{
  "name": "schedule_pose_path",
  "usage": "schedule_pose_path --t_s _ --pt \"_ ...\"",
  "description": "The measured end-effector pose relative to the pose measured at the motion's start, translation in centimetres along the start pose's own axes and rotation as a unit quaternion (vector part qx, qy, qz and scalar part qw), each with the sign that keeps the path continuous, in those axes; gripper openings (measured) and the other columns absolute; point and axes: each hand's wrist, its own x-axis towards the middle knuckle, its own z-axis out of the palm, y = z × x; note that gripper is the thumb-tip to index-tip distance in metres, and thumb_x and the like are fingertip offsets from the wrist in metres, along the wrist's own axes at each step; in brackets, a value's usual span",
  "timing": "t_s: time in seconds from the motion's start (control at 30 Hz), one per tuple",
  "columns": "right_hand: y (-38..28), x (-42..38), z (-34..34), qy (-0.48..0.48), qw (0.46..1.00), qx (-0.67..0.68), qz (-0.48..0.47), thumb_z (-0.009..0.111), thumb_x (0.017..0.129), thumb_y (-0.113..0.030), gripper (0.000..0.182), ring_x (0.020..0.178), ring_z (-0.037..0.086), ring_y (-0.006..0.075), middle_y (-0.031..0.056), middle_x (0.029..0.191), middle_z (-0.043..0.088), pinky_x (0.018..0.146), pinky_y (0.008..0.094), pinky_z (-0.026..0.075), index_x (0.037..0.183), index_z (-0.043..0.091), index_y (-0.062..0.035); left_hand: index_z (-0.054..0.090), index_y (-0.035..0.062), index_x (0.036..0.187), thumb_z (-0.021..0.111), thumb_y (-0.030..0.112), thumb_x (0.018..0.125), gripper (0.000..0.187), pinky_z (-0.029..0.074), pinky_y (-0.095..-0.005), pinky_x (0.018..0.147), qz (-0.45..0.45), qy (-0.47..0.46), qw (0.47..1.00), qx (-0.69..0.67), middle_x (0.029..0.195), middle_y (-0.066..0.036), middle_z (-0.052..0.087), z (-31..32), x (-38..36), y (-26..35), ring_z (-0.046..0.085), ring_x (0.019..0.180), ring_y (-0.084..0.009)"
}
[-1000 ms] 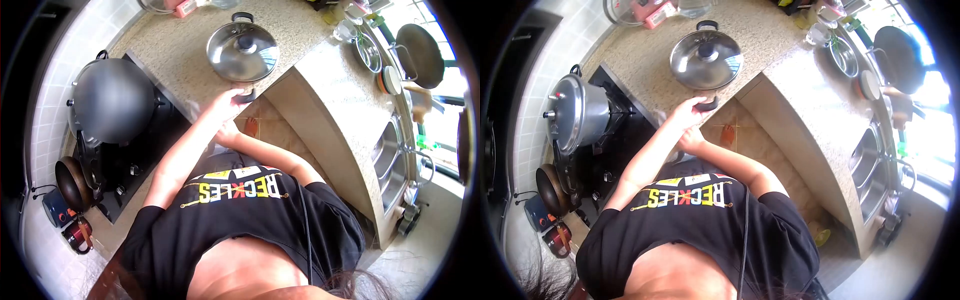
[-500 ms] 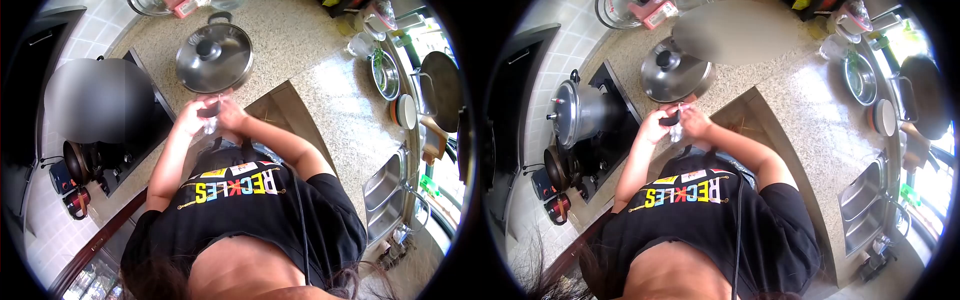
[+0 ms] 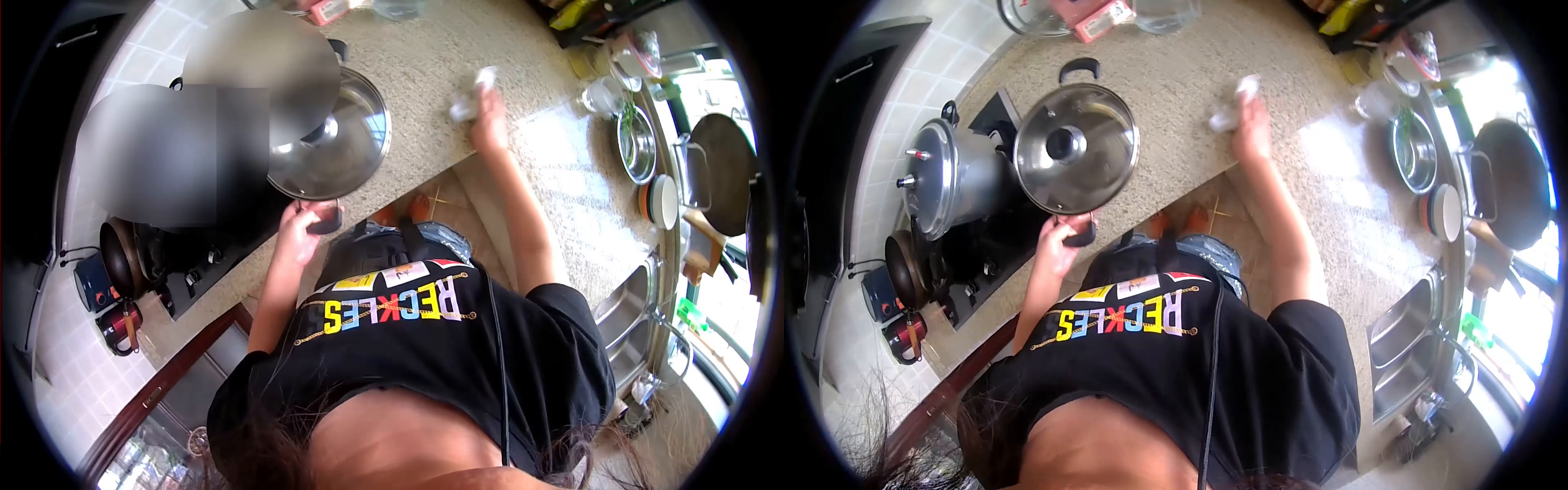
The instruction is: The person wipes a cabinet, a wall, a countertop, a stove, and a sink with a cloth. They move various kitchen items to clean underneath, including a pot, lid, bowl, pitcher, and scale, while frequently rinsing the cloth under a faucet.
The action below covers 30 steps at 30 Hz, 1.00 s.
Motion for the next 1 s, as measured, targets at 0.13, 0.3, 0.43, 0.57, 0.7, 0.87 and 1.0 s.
schedule_pose_path --t_s 0.13,0.3,0.43,0.57,0.7,0.87,1.0 --pt "-11.9 -1.3 -0.7 -0.146 0.983 -0.006 -0.111 0.054 0.070 -0.022 0.072 0.131 0.027 0.0388 0.0274 0.138 0.031 0.108 0.0512 0.020 0.135 0.032 0.0023 0.042 -0.0097 0.112 0.038 -0.005 0.069 0.043 0.048 -0.0457 0.088 -0.021 0.001 1.000 -0.003 0.106 -0.023 0.057 -1.6 -1.8 0.2 0.060 0.095 -0.0374" --pt "-12.9 1.8 0.7 -0.221 0.927 0.088 -0.291 0.052 0.075 -0.012 0.061 0.133 0.026 0.0350 0.0211 0.141 0.030 0.109 0.0478 0.020 0.133 0.036 -0.0004 0.041 -0.0086 0.115 0.040 -0.003 0.072 0.044 0.049 -0.0414 0.087 -0.031 0.020 0.999 0.003 0.105 -0.022 0.059 -2.5 -3.2 0.6 0.062 0.095 -0.0329" --pt "-15.1 7.5 4.9 -0.218 0.894 0.110 -0.375 0.057 0.078 -0.017 0.061 0.134 0.026 0.0320 0.0182 0.141 0.031 0.109 0.0461 0.022 0.133 0.036 -0.0015 0.041 -0.0081 0.117 0.047 -0.001 0.067 0.051 0.049 -0.0388 0.086 -0.059 0.071 0.996 -0.015 0.105 -0.020 0.058 -2.2 -3.4 -1.1 0.061 0.097 -0.0320" --pt "-21.7 15.1 10.4 -0.200 0.880 0.175 -0.394 0.052 0.081 -0.015 0.055 0.131 0.028 0.0351 0.0198 0.139 0.033 0.108 0.0454 0.023 0.133 0.037 -0.0019 0.049 -0.0073 0.113 0.050 0.001 0.068 0.046 0.051 -0.0362 0.085 -0.038 0.122 0.990 -0.061 0.102 -0.019 0.061 1.0 -3.2 -1.8 0.063 0.092 -0.0284" --pt "-28.7 25.1 19.0 -0.041 0.933 0.150 -0.325 0.044 0.083 -0.011 0.047 0.120 0.039 0.0387 0.0238 0.128 0.043 0.101 0.0444 0.031 0.128 0.041 0.0024 0.051 -0.0079 0.108 0.050 -0.003 0.066 0.043 0.049 -0.0344 0.084 -0.027 0.164 0.982 -0.085 0.092 -0.019 0.065 3.0 -2.5 -2.3 0.064 0.087 -0.0270" --pt "-34.7 31.0 22.5 -0.195 0.960 0.194 -0.057 0.037 0.090 -0.026 0.049 0.125 0.035 0.0381 0.0264 0.135 0.036 0.103 0.0459 0.028 0.127 0.041 0.0056 0.053 -0.0068 0.106 0.052 0.001 0.069 0.038 0.049 -0.0315 0.082 -0.007 0.254 0.962 -0.098 0.092 -0.018 0.065 5.8 -2.3 -4.8 0.064 0.087 -0.0248" --pt "-40.8 28.9 23.3 -0.112 0.991 0.043 -0.054 0.031 0.091 -0.039 0.058 0.128 0.029 0.0393 0.0293 0.136 0.033 0.103 0.0458 0.027 0.123 0.043 0.0078 0.053 -0.0067 0.106 0.052 0.003 0.071 0.036 0.048 -0.0290 0.082 0.008 0.248 0.963 -0.103 0.091 -0.015 0.066 6.0 -2.7 -5.4 0.063 0.088 -0.0222"
